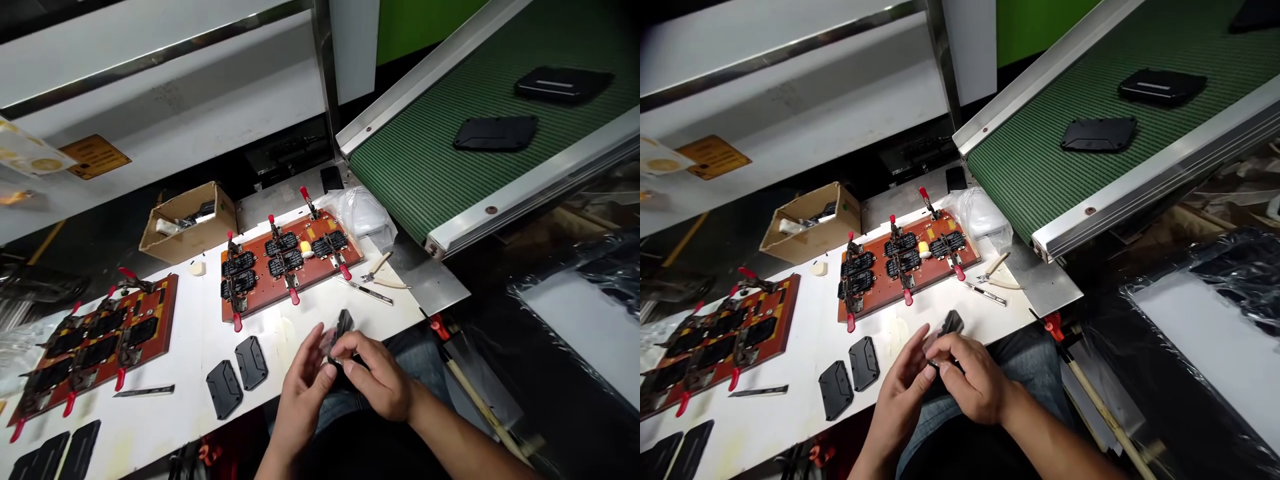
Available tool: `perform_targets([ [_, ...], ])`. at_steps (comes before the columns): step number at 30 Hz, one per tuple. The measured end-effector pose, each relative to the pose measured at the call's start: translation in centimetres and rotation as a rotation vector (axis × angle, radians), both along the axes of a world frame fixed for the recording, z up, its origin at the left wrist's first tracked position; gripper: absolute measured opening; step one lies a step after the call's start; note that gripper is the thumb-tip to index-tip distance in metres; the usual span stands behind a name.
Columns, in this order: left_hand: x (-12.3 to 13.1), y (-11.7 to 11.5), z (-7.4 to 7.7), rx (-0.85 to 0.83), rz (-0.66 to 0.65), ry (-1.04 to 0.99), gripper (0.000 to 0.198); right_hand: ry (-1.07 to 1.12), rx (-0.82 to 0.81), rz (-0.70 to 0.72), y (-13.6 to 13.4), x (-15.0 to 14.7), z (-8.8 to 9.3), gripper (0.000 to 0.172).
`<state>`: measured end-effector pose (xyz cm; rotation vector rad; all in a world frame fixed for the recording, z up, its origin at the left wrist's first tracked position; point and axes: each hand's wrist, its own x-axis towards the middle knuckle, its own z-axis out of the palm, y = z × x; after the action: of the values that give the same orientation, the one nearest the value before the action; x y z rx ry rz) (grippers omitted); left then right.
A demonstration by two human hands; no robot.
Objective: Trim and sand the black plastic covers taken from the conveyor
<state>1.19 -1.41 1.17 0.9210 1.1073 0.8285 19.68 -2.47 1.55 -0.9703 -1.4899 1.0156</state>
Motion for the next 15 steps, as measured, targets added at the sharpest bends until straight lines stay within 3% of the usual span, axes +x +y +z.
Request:
perform_targets([
  [3,0.1,0.0,-0.2,-0.018,0.012,0.071,0.044,-0.026,0.008,0.037,0.2,0.2,0.1,0.022],
  [8,0.5,0.0,-0.2,0.067,0.251,0.212,0.030,-0.215,0.195,0.075,-0.1,-1.3,0.4,0.019],
  [10,0.8,0.1,0.0,0.087,0.356,0.189,0.031,-0.193,0.171,0.065,-0.8,-1.8,0.1,0.015],
  [12,1.1,0.5,0.3,0.059,0.435,0.091,0.034,-0.069,-0.015,0.049,-1.7,-2.2,-0.8,0.011],
  [15,1.6,1.0,0.6,-0.004,0.411,-0.049,0.041,0.304,-0.542,0.098,-2.3,-2.4,-2.6,0.045],
])
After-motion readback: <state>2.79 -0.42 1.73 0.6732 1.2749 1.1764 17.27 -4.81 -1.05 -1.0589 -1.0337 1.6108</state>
